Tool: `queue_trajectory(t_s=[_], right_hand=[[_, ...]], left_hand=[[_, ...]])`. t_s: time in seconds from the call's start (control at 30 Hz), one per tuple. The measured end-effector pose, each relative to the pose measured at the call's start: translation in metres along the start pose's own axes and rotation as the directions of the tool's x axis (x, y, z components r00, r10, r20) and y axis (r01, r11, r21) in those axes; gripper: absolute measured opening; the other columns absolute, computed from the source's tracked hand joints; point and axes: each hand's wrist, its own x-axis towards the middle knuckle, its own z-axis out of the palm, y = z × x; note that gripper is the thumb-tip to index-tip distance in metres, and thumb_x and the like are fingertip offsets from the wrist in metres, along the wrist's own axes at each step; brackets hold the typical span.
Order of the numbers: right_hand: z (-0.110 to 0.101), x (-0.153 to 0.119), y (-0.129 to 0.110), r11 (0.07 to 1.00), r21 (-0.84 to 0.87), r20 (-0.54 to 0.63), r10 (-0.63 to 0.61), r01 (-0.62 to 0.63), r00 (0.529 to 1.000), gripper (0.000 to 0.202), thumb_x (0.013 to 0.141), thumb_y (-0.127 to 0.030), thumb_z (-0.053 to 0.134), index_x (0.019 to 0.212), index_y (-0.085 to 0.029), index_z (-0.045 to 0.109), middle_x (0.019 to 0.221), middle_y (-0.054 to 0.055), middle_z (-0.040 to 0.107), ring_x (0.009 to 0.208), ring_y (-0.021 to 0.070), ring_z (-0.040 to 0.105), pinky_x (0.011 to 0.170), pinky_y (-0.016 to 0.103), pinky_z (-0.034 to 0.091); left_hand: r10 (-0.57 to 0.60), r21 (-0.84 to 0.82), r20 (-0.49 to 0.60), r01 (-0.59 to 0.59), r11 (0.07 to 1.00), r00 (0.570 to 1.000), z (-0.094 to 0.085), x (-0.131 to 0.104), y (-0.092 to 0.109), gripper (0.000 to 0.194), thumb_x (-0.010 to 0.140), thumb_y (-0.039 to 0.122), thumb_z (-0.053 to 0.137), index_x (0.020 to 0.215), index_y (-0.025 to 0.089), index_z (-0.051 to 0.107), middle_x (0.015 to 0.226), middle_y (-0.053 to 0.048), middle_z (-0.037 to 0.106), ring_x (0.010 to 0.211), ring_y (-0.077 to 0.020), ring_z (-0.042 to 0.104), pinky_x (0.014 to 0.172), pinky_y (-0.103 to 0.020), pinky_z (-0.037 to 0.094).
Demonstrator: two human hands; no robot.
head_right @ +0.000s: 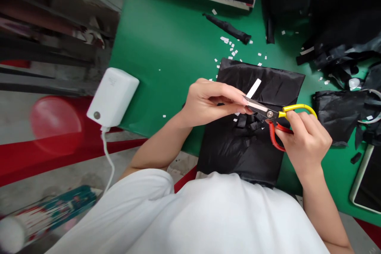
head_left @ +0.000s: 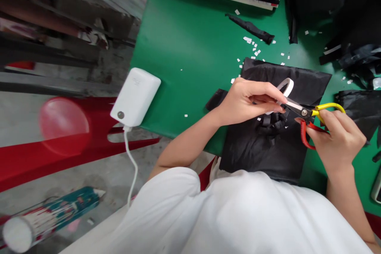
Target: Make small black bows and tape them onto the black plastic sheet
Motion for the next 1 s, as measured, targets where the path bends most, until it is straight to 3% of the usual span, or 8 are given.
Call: queue_trajectory(t_s=[0.13, 0.37, 0.53, 0.63, 0.73, 0.87, 0.93, 1.0], right_hand=[[0.001, -0.002, 0.001, 1.0, 0.014, -0.006, -0.003, 0.003, 1.0, 0.018, 0.075, -0.017, 0.068, 0.091, -0.023, 0.061, 0.063, -0.001, 0.057, 0.054, 0.0136, 0.049, 0.049, 0.026, 0.037], [0.0, -0.001, -0.002, 1.0, 0.02, 0.011, 0.014, -0.014, 1.0, 0.018, 0.074, -0.016, 0.069, 0.089, -0.022, 0.06, 0.061, -0.001, 0.055, 0.055, 0.0138, 0.047, 0.05, 0.027, 0.038], [0.0, 0.0, -0.004, 0.999, -0.029, 0.01, 0.039, -0.039, 0.999, 0.008, 0.076, -0.018, 0.065, 0.077, -0.023, 0.059, 0.055, -0.003, 0.052, 0.05, 0.0126, 0.043, 0.048, 0.027, 0.034], [-0.001, 0.0, -0.007, 0.989, -0.078, 0.023, 0.127, -0.125, 0.992, 0.007, 0.077, -0.025, 0.066, 0.076, -0.022, 0.06, 0.059, -0.001, 0.058, 0.054, 0.0149, 0.051, 0.051, 0.028, 0.035], [-0.001, 0.001, -0.007, 0.961, -0.135, 0.058, 0.251, -0.241, 0.966, 0.011, 0.08, -0.031, 0.065, 0.081, -0.02, 0.063, 0.072, 0.004, 0.067, 0.066, 0.0197, 0.061, 0.057, 0.03, 0.04], [0.002, 0.001, -0.005, 0.911, -0.183, 0.187, 0.4, -0.369, 0.897, 0.023, 0.082, -0.033, 0.061, 0.096, -0.017, 0.067, 0.091, 0.01, 0.07, 0.085, 0.0276, 0.065, 0.069, 0.035, 0.046], [0.003, 0.001, -0.006, 0.891, -0.188, 0.249, 0.45, -0.413, 0.857, 0.029, 0.083, -0.035, 0.06, 0.104, -0.016, 0.066, 0.098, 0.012, 0.07, 0.091, 0.0294, 0.064, 0.072, 0.037, 0.047], [0.003, 0.002, -0.007, 0.878, -0.184, 0.285, 0.477, -0.441, 0.831, 0.033, 0.085, -0.036, 0.059, 0.11, -0.016, 0.064, 0.101, 0.013, 0.068, 0.093, 0.0294, 0.063, 0.075, 0.038, 0.047]], left_hand=[[0.108, 0.101, 0.003, -0.107, 0.989, 0.994, 0.0, 0.001, -0.002, 0.01, 0.078, 0.01, 0.073, 0.087, 0.016, 0.074, 0.086, -0.003, 0.078, 0.076, -0.0142, 0.076, 0.068, -0.015, 0.063], [0.33, 0.338, 0.019, -0.317, 0.886, 0.944, -0.003, 0.003, -0.005, 0.008, 0.081, 0.013, 0.072, 0.085, 0.02, 0.073, 0.083, -0.002, 0.078, 0.079, -0.0126, 0.075, 0.071, -0.017, 0.061], [0.297, 0.368, 0.076, -0.303, 0.879, 0.952, -0.006, 0.0, -0.005, 0.013, 0.086, 0.013, 0.066, 0.082, 0.023, 0.073, 0.091, -0.003, 0.078, 0.087, -0.0129, 0.075, 0.077, -0.017, 0.06], [0.269, 0.432, 0.069, -0.272, 0.86, 0.961, -0.008, 0.0, -0.005, 0.014, 0.088, 0.017, 0.064, 0.08, 0.023, 0.073, 0.091, -0.002, 0.078, 0.088, -0.0124, 0.075, 0.077, -0.017, 0.059], [0.28, 0.606, 0.066, -0.261, 0.751, 0.958, -0.012, 0.001, -0.01, 0.014, 0.09, 0.02, 0.061, 0.082, 0.022, 0.072, 0.093, 0.0, 0.078, 0.087, -0.0108, 0.075, 0.073, -0.015, 0.058], [0.321, 0.855, 0.121, -0.263, 0.447, 0.939, -0.017, 0.001, -0.023, 0.018, 0.092, 0.012, 0.055, 0.1, 0.017, 0.07, 0.102, -0.002, 0.077, 0.092, -0.013, 0.074, 0.074, -0.017, 0.057], [0.281, 0.884, 0.144, -0.251, 0.394, 0.949, -0.018, 0.001, -0.027, 0.022, 0.092, 0.012, 0.054, 0.109, 0.017, 0.067, 0.108, -0.004, 0.075, 0.097, -0.0152, 0.073, 0.074, -0.019, 0.057], [0.246, 0.889, 0.132, -0.225, 0.399, 0.96, -0.018, 0.001, -0.028, 0.024, 0.092, 0.014, 0.054, 0.112, 0.018, 0.066, 0.112, -0.006, 0.073, 0.097, -0.0157, 0.073, 0.074, -0.022, 0.058]])
